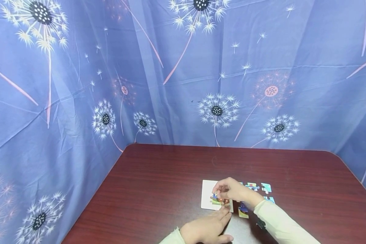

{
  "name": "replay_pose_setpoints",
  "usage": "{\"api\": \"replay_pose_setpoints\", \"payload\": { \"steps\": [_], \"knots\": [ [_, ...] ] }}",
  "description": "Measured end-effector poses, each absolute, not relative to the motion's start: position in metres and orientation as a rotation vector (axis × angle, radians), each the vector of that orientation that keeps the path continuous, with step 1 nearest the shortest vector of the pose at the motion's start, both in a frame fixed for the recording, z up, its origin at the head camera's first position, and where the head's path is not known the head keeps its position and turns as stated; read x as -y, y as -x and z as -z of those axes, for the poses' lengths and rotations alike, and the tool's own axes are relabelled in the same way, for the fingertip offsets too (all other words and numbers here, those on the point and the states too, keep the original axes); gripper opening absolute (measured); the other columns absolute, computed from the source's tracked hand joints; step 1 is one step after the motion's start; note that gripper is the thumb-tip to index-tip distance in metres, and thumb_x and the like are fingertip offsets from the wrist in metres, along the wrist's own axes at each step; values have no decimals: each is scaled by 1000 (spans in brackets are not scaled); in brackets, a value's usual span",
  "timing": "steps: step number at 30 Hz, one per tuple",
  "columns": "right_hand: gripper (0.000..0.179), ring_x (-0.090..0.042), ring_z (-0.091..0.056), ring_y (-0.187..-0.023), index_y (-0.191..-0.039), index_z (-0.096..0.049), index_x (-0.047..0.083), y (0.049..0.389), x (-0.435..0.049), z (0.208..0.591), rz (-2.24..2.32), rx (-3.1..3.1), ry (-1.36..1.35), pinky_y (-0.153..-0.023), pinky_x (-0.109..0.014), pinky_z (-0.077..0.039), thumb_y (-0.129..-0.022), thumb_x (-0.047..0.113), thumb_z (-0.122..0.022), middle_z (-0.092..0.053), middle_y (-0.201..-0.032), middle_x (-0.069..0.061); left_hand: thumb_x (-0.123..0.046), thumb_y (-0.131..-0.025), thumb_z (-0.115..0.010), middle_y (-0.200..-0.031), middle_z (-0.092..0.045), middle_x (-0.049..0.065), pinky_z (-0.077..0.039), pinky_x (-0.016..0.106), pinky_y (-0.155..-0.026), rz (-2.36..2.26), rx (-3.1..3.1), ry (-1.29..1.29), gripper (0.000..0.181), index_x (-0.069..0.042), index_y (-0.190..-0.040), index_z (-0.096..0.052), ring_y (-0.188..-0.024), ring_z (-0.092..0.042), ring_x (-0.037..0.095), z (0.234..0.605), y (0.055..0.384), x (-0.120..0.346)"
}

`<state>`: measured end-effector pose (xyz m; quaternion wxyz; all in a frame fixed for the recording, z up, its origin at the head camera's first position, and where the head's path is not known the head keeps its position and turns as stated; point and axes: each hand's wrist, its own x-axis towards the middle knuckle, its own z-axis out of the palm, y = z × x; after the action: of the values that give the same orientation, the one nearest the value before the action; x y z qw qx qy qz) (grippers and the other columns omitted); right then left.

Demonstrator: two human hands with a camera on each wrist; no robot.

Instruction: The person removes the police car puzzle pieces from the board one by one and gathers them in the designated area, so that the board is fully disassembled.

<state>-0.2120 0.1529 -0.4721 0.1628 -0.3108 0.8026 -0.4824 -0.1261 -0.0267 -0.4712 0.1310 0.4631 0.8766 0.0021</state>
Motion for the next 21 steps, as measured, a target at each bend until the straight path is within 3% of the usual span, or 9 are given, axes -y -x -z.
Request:
{"api": "replay_pose_setpoints", "payload": {
  "steps": [10, 21],
  "knots": [
    [18, -14, -61, -70, -107, -68, -2, 211, -186, 464, 1379, -2310, 860, -62, -26, -53, -89, 0, -65, -65, -84, -10, -52, -99, -39, -156, -27, 9, -22, 23, -114, -29, -2543, -1328, 69, -4, -149, -33, -144, -20, 15, 470, 125, 26],
    [19, -11, -61, -70, -107, -63, -11, 197, -236, 468, 1462, -2262, 959, -61, -31, -55, -90, -5, -58, -65, -80, -17, -51, -100, -39, -156, -26, 10, -22, 23, -114, -52, -2531, -1327, 69, -3, -149, -31, -144, -19, 14, 469, 124, 27]
  ]
}}
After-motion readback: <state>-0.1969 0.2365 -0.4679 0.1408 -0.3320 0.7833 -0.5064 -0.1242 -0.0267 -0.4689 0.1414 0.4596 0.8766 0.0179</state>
